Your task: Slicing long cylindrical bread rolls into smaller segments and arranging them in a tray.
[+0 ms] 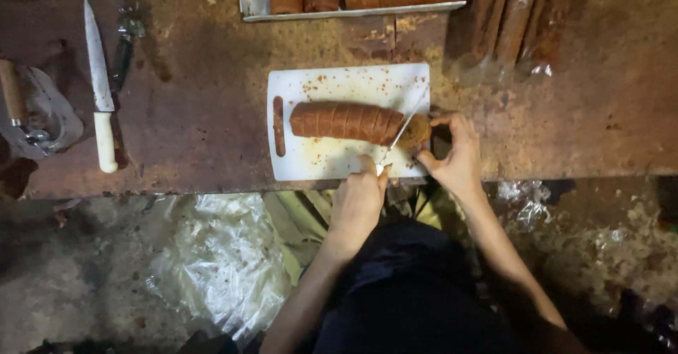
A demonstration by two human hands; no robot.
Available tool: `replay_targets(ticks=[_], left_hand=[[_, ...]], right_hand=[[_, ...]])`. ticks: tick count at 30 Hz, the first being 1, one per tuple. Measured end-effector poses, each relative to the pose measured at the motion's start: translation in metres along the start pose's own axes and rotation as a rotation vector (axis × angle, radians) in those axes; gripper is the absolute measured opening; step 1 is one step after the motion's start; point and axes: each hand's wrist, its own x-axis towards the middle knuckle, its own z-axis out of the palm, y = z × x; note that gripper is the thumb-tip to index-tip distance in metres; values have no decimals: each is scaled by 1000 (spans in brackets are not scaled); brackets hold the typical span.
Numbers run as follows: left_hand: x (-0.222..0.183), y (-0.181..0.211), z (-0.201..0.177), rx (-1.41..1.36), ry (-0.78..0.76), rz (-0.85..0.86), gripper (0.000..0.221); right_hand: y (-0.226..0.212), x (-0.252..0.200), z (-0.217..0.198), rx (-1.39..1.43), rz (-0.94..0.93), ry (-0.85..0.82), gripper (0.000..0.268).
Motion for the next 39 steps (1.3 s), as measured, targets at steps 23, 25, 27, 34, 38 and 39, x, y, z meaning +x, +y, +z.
replay_targets(ticks=[23,25,27,34,38,39], left_hand=[[90,-87,-73,-71,411,223,86],[87,-78,-87,-212,539,186,82],[89,-73,-102,-349,666,142,78],[168,-58,-172,-559,1119,261,67],[239,-73,-189,-483,1157,255,63],[245,-75,-187,-482,1160,255,63]], right_hand=[[-119,87,43,-643,302,-740,75],[-119,121,52,-624,216,-691,72],[-139,164,64,-596,130,-647,69],[-172,370,158,150,-584,-318,34],[-141,430,207,-18,-941,-457,56],[-138,431,209,-17,-944,-455,56]])
